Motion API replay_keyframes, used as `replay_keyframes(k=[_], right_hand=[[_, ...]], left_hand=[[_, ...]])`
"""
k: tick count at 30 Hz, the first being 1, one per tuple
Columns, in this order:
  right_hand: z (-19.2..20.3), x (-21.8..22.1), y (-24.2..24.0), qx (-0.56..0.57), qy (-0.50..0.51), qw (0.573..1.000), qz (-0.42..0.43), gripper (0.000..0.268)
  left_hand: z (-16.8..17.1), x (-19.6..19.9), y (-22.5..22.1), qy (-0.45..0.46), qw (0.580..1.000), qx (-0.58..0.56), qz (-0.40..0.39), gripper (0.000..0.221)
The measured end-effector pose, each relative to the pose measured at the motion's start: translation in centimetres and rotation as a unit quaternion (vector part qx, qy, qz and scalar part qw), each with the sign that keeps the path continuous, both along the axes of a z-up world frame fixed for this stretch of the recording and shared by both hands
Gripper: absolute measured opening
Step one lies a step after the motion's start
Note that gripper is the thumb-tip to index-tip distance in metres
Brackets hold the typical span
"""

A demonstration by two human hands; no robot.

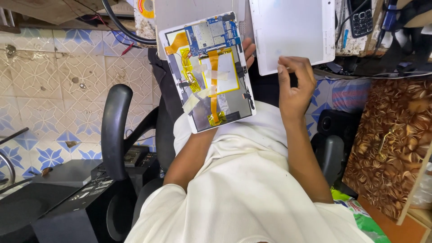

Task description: Disassembling a tablet to inspect or repair internal components, including prying the screen and handling ribbon cables.

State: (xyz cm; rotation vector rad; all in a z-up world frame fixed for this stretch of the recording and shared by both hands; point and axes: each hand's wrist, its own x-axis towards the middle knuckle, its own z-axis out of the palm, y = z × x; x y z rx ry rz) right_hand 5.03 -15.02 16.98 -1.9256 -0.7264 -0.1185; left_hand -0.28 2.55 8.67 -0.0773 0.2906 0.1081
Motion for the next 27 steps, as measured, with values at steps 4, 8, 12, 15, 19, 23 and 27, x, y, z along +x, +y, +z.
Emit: replay_keyframes(k=[4, 8, 12, 15, 19, 23, 27], right_hand=[[0.0, 2.4, 2.3, -0.022, -0.031, 0.999, 0.024, 0.013], [-1.6, 5.7, 5.3, -0.09, -0.099, 0.991, 0.027, 0.021], [-3.2, 7.5, 8.2, -0.215, -0.146, 0.965, -0.018, 0.039], [-4.5, 8.2, 9.4, -0.246, -0.173, 0.952, -0.053, 0.037], [-4.3, 8.4, 9.8, -0.259, -0.186, 0.947, -0.048, 0.033], [-4.9, 8.5, 9.7, -0.27, -0.175, 0.945, -0.052, 0.022], [-4.4, 7.9, 9.0, -0.273, -0.166, 0.946, -0.054, 0.017]], left_hand=[[-0.1, -0.3, 0.1, 0.004, 1.0, 0.023, 0.014, 0.075], [-0.3, -0.3, 0.4, 0.007, 0.998, 0.047, 0.032, 0.07], [-0.9, -0.3, 0.9, 0.009, 0.997, 0.068, 0.047, 0.066], [-1.7, -1.1, 1.3, 0.017, 0.995, 0.082, 0.059, 0.063], [-5.3, -3.2, 2.1, 0.024, 0.993, 0.097, 0.069, 0.059], [-9.3, -6.8, 4.5, 0.023, 0.989, 0.117, 0.082, 0.055], [-5.0, -4.5, 3.2, 0.025, 0.985, 0.132, 0.106, 0.051]])
